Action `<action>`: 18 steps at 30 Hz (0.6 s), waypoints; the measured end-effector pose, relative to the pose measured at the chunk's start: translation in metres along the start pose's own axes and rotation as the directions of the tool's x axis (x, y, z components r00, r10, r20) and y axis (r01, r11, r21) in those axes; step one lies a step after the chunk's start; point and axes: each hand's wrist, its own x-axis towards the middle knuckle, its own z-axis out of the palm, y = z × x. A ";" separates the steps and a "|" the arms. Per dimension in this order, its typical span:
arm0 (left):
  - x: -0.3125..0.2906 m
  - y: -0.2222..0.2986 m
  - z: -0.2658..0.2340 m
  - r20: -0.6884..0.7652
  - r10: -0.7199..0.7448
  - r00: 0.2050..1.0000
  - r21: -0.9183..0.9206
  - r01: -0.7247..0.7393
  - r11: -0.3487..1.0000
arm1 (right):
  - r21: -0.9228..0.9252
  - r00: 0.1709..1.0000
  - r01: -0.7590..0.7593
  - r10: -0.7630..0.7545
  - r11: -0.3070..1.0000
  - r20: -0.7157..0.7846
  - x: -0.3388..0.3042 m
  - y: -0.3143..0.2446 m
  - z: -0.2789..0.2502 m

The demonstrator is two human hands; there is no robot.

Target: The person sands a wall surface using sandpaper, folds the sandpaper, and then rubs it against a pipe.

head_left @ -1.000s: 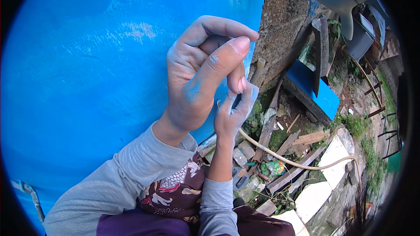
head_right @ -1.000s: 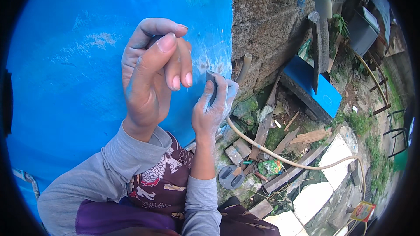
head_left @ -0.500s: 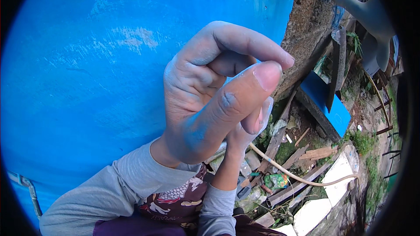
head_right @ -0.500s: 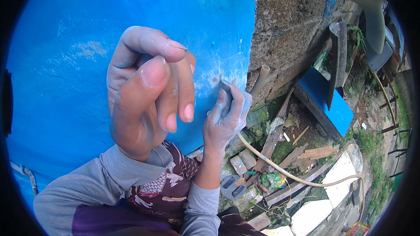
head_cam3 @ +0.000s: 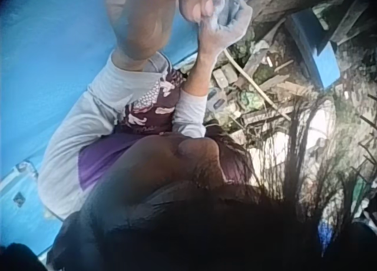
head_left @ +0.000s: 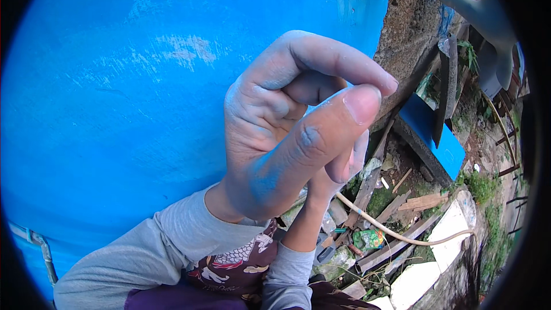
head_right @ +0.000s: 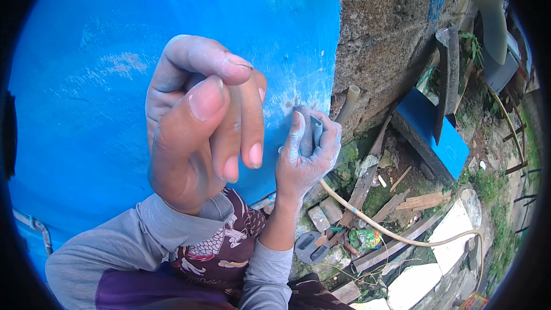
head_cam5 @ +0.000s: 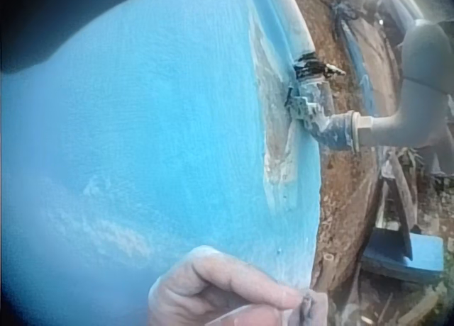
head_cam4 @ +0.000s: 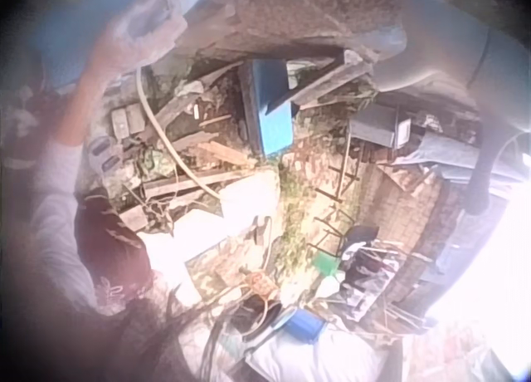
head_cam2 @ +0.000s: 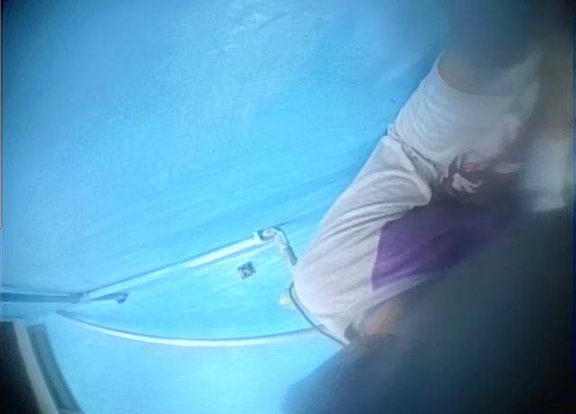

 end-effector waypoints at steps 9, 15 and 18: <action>0.000 0.002 -0.002 0.021 -0.002 1.000 -0.004 0.002 1.000 | -0.078 0.996 0.007 -0.015 0.997 -0.092 -0.011 0.012 0.005; -0.002 0.001 -0.004 0.011 -0.026 1.000 -0.016 0.027 1.000 | -0.028 0.992 0.020 -0.023 0.999 -0.127 -0.018 -0.002 0.013; 0.000 0.002 -0.003 0.038 -0.018 0.999 -0.037 0.019 0.999 | -0.151 0.989 0.078 -0.096 0.985 -0.112 -0.008 0.000 0.009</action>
